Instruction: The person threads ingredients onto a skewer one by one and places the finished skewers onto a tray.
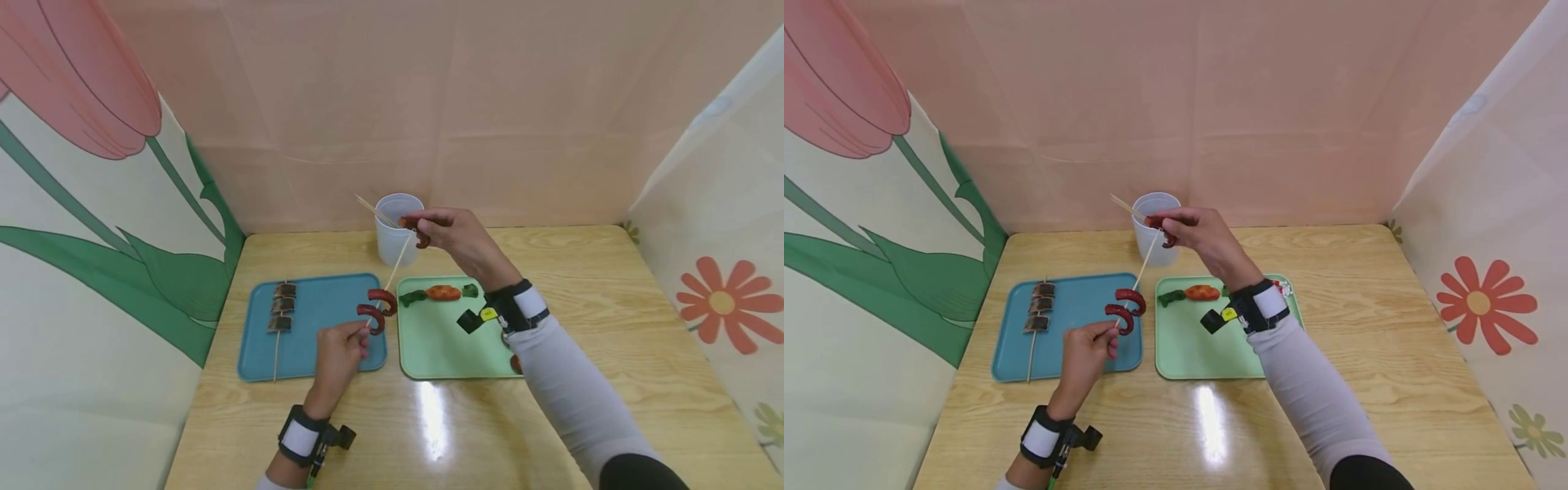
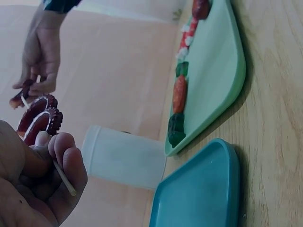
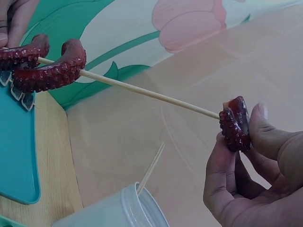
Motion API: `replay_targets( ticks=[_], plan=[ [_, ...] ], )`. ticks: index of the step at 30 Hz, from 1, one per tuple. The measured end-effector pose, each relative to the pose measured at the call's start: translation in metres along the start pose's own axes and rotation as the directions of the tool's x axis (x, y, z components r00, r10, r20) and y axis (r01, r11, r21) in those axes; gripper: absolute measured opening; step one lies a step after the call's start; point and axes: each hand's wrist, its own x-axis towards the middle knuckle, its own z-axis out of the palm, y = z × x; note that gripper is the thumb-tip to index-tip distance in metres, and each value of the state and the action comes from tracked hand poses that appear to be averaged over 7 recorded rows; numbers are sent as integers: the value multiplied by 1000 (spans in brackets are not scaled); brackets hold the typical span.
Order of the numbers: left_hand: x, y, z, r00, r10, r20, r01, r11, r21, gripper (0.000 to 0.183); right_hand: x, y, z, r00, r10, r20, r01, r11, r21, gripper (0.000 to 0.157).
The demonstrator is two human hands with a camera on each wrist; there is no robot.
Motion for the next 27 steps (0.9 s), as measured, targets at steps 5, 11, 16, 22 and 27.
replay_targets(
  ticks=[5,11,16,22,27],
  plan=[
    [1,1,1,1000,-12,6,12,1000,-17,18,-1,-1,3,1000,-21,7,21,1000,8,28],
    [2,2,3,1000,12,-12,-12,999,-39,19,-2,-5,4,1000,-4,29,3,999,48,27],
    [3,4,5,998,40,-52,-41,999,-22,18,-5,-9,7,998,15,64,-22,994,110,26],
    [7,9,4,994,70,-83,-72,997,-15,22,-9,-14,19,999,40,-9,-38,993,110,14],
    [7,9,4,997,19,-73,-24,997,-75,22,-12,-16,32,999,39,-20,-36,989,143,8]
  ],
)
